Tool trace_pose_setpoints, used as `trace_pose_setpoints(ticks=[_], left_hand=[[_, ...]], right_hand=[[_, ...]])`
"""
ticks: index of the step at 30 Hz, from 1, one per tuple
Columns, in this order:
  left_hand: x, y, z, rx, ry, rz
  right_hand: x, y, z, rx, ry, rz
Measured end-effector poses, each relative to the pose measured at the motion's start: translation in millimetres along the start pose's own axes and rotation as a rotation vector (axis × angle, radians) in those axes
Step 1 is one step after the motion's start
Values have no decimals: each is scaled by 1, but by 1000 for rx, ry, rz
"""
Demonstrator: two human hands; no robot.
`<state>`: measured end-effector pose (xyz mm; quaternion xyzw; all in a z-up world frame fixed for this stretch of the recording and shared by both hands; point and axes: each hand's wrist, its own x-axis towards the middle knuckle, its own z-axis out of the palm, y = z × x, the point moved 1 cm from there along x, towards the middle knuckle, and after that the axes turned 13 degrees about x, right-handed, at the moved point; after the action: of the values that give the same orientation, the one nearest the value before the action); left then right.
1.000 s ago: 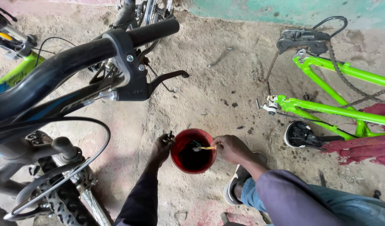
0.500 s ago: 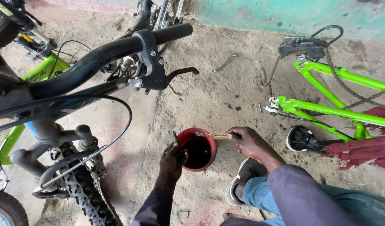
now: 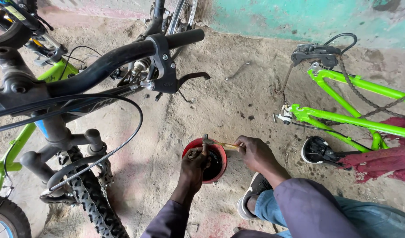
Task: The person cleans a bicycle headset bearing with a rag and then inserts it into the frame's head tube. They then use a toothbrush to scrub a bicycle stem in a red cup filled with dark liquid.
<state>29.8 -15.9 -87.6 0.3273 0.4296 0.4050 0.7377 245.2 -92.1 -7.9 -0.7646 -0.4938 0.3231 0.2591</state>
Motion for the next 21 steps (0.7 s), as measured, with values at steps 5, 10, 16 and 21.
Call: trace_pose_setpoints(ticks=[5, 10, 16, 21], left_hand=[[6, -8, 5, 43, 11, 56], [13, -13, 8, 35, 6, 85], [12, -15, 6, 261, 97, 116], [24, -34, -13, 499, 159, 159]], right_hand=[[29, 43, 16, -34, 116, 46], [25, 12, 17, 93, 84, 69], [27, 6, 17, 9, 127, 39], [20, 0, 11, -50, 162, 137]])
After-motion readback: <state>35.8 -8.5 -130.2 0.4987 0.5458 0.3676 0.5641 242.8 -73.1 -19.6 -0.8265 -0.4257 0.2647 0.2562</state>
